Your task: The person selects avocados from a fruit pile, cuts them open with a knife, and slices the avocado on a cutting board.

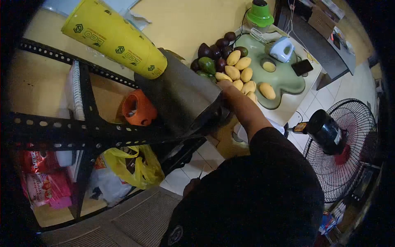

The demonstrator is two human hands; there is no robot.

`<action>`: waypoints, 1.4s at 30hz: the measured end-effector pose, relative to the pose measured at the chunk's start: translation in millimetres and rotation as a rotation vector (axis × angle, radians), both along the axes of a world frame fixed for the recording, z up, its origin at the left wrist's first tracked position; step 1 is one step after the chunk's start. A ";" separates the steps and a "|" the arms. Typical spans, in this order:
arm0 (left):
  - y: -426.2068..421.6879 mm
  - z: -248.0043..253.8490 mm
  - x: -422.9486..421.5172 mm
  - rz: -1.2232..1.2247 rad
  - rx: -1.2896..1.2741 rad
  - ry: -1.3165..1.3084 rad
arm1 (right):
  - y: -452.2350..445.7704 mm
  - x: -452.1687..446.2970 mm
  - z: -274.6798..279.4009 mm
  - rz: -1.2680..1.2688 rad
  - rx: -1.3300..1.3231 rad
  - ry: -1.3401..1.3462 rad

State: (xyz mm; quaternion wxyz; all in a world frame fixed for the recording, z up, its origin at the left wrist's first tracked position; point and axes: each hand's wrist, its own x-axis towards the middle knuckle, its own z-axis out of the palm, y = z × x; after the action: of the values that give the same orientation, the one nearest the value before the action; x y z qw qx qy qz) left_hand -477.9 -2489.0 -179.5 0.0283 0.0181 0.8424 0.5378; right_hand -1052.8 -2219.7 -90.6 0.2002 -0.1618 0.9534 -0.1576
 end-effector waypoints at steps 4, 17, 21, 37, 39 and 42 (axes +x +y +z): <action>54.1 143.9 -66.0 0.084 -0.518 -0.933 | -0.9 -43.7 -98.3 0.000 -0.302 0.119; 8.1 118.3 -53.6 0.026 -0.533 -0.553 | 98.8 -119.4 40.0 -0.445 -0.253 0.677; -25.4 120.4 -63.3 0.050 -0.586 -0.520 | 142.7 -153.8 -2.6 -0.472 0.020 0.493; -34.7 88.9 -6.2 -0.149 -0.497 -0.456 | 170.7 -175.5 -24.3 -0.642 -0.468 0.335; -32.1 90.1 0.2 -0.175 -0.483 -0.444 | 176.9 -186.7 -15.9 -0.709 -0.827 0.217; -29.8 88.9 -0.2 -0.137 -0.495 -0.693 | 143.4 -158.6 68.3 -0.656 -1.841 -0.287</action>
State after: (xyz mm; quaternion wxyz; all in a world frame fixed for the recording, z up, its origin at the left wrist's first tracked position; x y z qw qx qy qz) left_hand -478.1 -2518.8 -90.7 0.3486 -0.1151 0.8835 0.2908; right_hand -1211.4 -2076.3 -22.2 0.0562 0.0385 0.4231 -0.9035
